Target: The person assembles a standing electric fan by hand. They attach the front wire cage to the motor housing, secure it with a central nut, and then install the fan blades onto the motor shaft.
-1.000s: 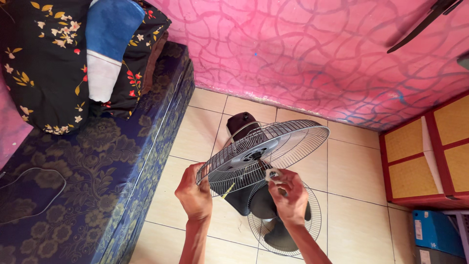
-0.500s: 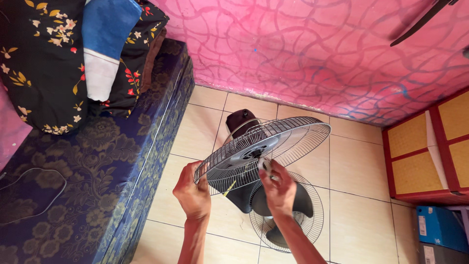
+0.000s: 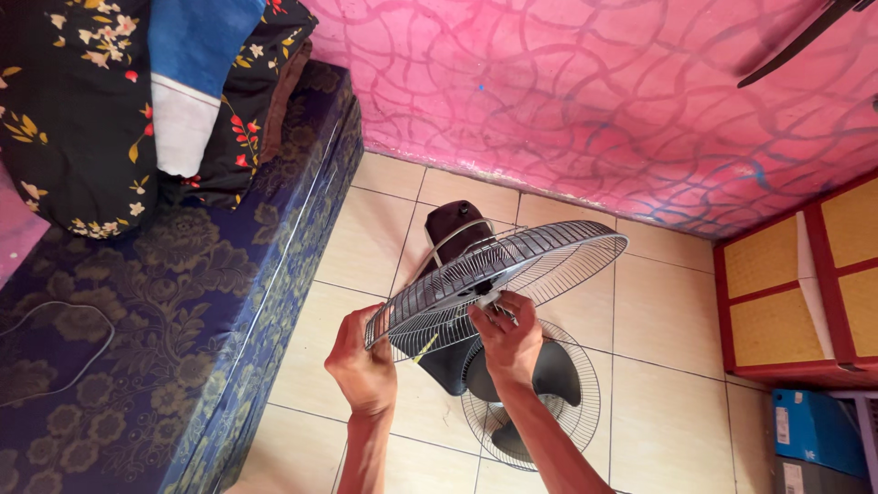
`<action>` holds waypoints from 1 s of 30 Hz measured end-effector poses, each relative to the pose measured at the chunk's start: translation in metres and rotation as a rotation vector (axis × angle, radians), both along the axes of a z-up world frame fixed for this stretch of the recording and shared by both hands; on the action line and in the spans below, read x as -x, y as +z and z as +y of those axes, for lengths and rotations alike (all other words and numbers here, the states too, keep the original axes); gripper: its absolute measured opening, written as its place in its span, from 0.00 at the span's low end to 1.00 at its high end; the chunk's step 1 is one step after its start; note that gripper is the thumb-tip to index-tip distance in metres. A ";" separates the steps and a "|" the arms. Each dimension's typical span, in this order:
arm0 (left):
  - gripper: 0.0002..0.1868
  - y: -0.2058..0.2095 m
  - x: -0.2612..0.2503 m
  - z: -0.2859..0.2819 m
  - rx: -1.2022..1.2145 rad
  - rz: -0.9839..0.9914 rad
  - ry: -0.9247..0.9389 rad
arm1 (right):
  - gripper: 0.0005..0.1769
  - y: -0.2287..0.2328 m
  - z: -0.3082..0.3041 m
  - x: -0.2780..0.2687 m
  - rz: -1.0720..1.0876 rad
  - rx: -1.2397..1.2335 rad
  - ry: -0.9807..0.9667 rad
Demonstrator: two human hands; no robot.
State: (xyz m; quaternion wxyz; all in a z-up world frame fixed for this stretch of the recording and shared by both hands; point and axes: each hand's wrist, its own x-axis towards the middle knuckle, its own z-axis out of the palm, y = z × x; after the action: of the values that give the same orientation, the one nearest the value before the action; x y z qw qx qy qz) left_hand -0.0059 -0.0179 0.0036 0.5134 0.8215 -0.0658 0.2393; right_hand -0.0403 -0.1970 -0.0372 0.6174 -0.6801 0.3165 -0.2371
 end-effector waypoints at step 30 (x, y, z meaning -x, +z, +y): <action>0.12 0.004 0.003 -0.003 0.049 -0.051 0.051 | 0.26 0.003 0.001 -0.017 0.006 0.075 -0.065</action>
State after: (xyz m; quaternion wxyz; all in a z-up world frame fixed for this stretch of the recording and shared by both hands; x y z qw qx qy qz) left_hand -0.0085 -0.0209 0.0079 0.5251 0.8038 -0.0519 0.2747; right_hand -0.0238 -0.1962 -0.0342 0.5826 -0.6926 0.3311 -0.2669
